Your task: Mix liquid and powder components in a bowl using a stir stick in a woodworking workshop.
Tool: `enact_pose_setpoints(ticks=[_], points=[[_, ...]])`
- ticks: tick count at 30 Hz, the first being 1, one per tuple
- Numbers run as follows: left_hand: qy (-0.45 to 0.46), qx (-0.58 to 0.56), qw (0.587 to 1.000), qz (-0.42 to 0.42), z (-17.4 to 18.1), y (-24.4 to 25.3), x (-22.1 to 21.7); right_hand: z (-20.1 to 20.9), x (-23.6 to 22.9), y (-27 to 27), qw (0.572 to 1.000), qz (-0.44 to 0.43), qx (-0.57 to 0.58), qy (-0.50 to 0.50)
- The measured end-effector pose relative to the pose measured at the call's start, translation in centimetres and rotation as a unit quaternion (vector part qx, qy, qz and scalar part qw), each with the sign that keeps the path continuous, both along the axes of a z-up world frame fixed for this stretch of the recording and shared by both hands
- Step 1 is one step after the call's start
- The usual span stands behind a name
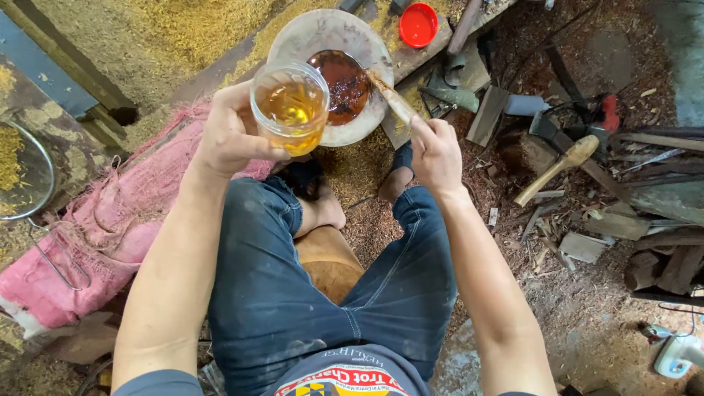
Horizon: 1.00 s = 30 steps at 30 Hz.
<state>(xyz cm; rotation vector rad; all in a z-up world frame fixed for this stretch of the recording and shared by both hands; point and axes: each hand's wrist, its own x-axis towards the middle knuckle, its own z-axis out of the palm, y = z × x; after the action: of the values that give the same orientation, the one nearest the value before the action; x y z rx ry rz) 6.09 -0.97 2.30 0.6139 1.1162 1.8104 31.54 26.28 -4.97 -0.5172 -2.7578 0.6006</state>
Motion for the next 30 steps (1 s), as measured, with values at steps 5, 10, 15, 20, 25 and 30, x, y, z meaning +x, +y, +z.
enact_pose_setpoints(ticks=[5, 10, 15, 20, 25, 30], points=[[-0.021, 0.019, 0.999, 0.034, 0.2, -0.1, 0.4, 1.1, 0.4, -1.9, 0.995, 0.016, 0.08, -0.055], [-0.033, 0.026, 0.998, 0.046, 1.1, 0.0, 0.6, 1.5, 1.8, -4.1, 0.984, 0.023, 0.136, -0.117], [-0.017, 0.038, 0.998, 0.052, 1.0, 0.1, 0.9, 3.6, 2.3, -7.0, 0.992, 0.003, 0.047, -0.118], [-0.034, 0.049, 0.997, 0.046, 1.1, 0.2, 1.4, 3.2, 1.4, -6.3, 0.995, -0.048, -0.066, -0.051], [-0.041, 0.049, 0.997, 0.039, 1.2, 0.0, 1.4, 0.0, 1.3, -5.4, 0.998, -0.035, -0.037, 0.029], [-0.029, 0.047, 0.998, 0.041, 1.3, -0.3, 1.2, -1.0, 2.0, -6.2, 0.997, -0.039, -0.038, -0.046]])
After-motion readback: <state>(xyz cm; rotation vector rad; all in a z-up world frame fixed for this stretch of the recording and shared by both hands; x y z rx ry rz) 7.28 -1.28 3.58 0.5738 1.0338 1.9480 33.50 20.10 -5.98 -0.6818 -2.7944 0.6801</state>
